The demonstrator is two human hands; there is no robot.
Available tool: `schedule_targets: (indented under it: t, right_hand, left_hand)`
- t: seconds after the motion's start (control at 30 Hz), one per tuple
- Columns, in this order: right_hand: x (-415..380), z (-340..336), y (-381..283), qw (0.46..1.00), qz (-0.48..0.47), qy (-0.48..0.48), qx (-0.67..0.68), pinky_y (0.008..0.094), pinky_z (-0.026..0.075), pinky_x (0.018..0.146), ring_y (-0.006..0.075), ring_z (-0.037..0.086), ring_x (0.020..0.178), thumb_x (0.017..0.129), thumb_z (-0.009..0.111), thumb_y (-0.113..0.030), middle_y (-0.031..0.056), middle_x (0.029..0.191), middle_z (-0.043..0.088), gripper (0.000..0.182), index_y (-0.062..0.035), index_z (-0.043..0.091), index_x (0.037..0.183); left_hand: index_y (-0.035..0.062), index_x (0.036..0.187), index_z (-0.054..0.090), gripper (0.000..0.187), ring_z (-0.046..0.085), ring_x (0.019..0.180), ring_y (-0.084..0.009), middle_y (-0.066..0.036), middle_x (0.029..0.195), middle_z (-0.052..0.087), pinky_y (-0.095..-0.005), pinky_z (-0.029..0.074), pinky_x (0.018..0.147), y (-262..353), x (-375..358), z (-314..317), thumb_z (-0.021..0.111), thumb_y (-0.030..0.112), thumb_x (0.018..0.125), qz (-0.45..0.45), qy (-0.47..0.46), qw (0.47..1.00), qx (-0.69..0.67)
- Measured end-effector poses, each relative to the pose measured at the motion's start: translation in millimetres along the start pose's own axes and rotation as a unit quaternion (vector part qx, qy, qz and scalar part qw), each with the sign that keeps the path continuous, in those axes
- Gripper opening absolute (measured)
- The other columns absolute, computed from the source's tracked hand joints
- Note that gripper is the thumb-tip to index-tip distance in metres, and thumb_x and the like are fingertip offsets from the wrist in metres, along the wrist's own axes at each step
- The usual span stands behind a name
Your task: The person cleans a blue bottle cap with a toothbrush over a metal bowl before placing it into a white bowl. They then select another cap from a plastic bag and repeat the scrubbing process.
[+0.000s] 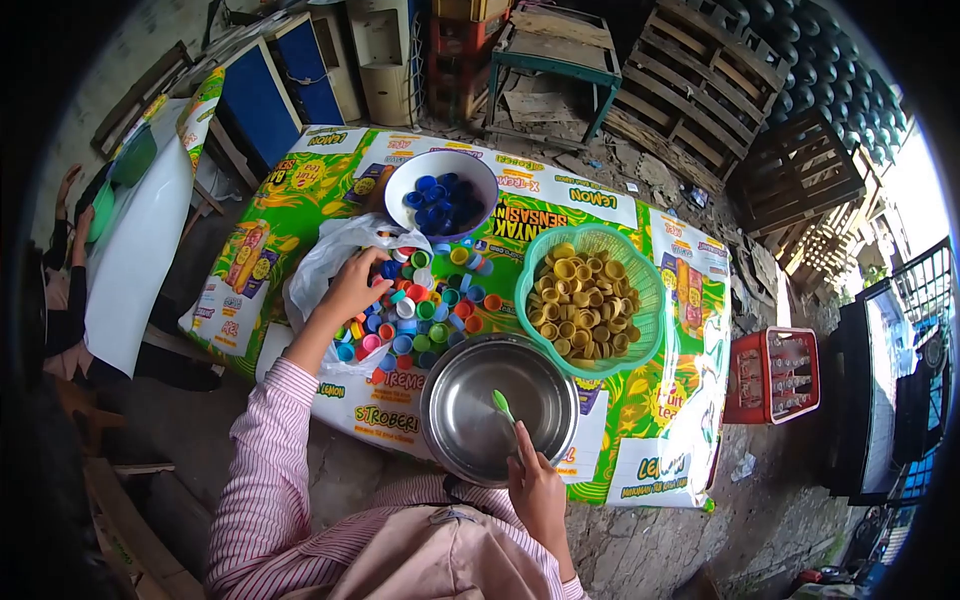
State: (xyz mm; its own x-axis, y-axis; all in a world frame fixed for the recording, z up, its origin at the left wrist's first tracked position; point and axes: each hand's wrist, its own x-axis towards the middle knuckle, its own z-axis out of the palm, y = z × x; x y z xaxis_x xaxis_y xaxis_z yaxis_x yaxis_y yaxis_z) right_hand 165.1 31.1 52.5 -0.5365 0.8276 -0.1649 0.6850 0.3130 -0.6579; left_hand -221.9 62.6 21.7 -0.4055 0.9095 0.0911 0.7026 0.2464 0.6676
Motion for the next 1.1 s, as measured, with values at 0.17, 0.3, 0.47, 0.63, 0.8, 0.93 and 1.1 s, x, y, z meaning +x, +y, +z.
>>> schedule_targets:
  t: [0.17, 0.3, 0.47, 0.63, 0.8, 0.93, 1.1]
  right_hand:
    - [-2, -1, 25, 0.996, -0.039, 0.078, 0.027, 0.0367, 0.044, 0.052, 0.0296, 0.058, 0.053, 0.081, 0.058, -0.003, 0.0214, 0.073, 0.060, 0.058, -0.0129, 0.038, 0.135]
    - [-7, -12, 36, 0.997, -0.019, 0.072, 0.033, 0.0330, 0.043, 0.049, 0.0228, 0.054, 0.047, 0.081, 0.058, -0.002, 0.0207, 0.072, 0.060, 0.059, -0.0123, 0.037, 0.135]
    - [-14, -15, 50, 0.996, -0.015, 0.065, 0.051, 0.0411, 0.045, 0.052, 0.0313, 0.060, 0.056, 0.081, 0.058, -0.006, 0.0201, 0.080, 0.061, 0.058, -0.0142, 0.038, 0.134]
    - [-19, -20, 53, 0.994, -0.045, 0.053, 0.082, 0.0397, 0.046, 0.053, 0.0291, 0.061, 0.059, 0.080, 0.058, -0.001, 0.0205, 0.087, 0.062, 0.060, -0.0150, 0.037, 0.135]
    - [-22, -22, 58, 0.995, -0.041, 0.040, 0.080, 0.0390, 0.047, 0.054, 0.0296, 0.062, 0.061, 0.079, 0.059, -0.001, 0.0200, 0.087, 0.062, 0.061, -0.0154, 0.037, 0.135]
    - [-24, -24, 62, 0.995, -0.052, 0.034, 0.079, 0.0392, 0.048, 0.054, 0.0309, 0.063, 0.064, 0.079, 0.059, -0.002, 0.0196, 0.088, 0.062, 0.062, -0.0157, 0.037, 0.135]
    - [-24, -27, 65, 0.992, -0.083, 0.047, 0.077, 0.0328, 0.045, 0.050, 0.0224, 0.058, 0.052, 0.081, 0.059, -0.002, 0.0185, 0.075, 0.059, 0.060, -0.0129, 0.037, 0.135]
  left_hand:
    - [0.0044, 0.111, 0.051, 0.045, 0.055, 0.094, -0.0230, -0.011, 0.103, 0.055, -0.0344, 0.044, 0.083, 41, -47, 6, 0.070, 0.009, 0.070, 0.090, 0.077, 0.989, -0.090]
    - [0.0048, 0.102, 0.055, 0.033, 0.054, 0.097, -0.0284, -0.012, 0.103, 0.054, -0.0354, 0.042, 0.086, 86, -86, 40, 0.068, 0.010, 0.072, 0.141, 0.013, 0.986, -0.087]
    - [0.0040, 0.098, 0.056, 0.033, 0.054, 0.098, -0.0294, -0.011, 0.099, 0.058, -0.0371, 0.043, 0.087, 114, -111, 112, 0.068, 0.003, 0.067, 0.130, -0.076, 0.979, -0.134]
    - [0.0075, 0.113, 0.054, 0.051, 0.056, 0.098, -0.0310, -0.012, 0.104, 0.061, -0.0386, 0.045, 0.085, 104, -112, 159, 0.067, -0.001, 0.064, 0.135, -0.079, 0.988, -0.019]
    - [0.0107, 0.121, 0.049, 0.061, 0.058, 0.091, -0.0311, -0.010, 0.100, 0.063, -0.0389, 0.047, 0.081, 93, -111, 170, 0.069, 0.000, 0.063, 0.069, -0.095, 0.993, 0.007]
    - [0.0088, 0.120, 0.049, 0.059, 0.058, 0.091, -0.0316, -0.013, 0.101, 0.062, -0.0385, 0.047, 0.082, 101, -112, 164, 0.068, 0.001, 0.065, 0.058, -0.104, 0.993, 0.023]
    - [0.0062, 0.116, 0.052, 0.048, 0.060, 0.090, -0.0323, -0.020, 0.100, 0.061, -0.0372, 0.048, 0.080, 101, -113, 166, 0.067, 0.004, 0.071, 0.091, -0.076, 0.991, -0.056]
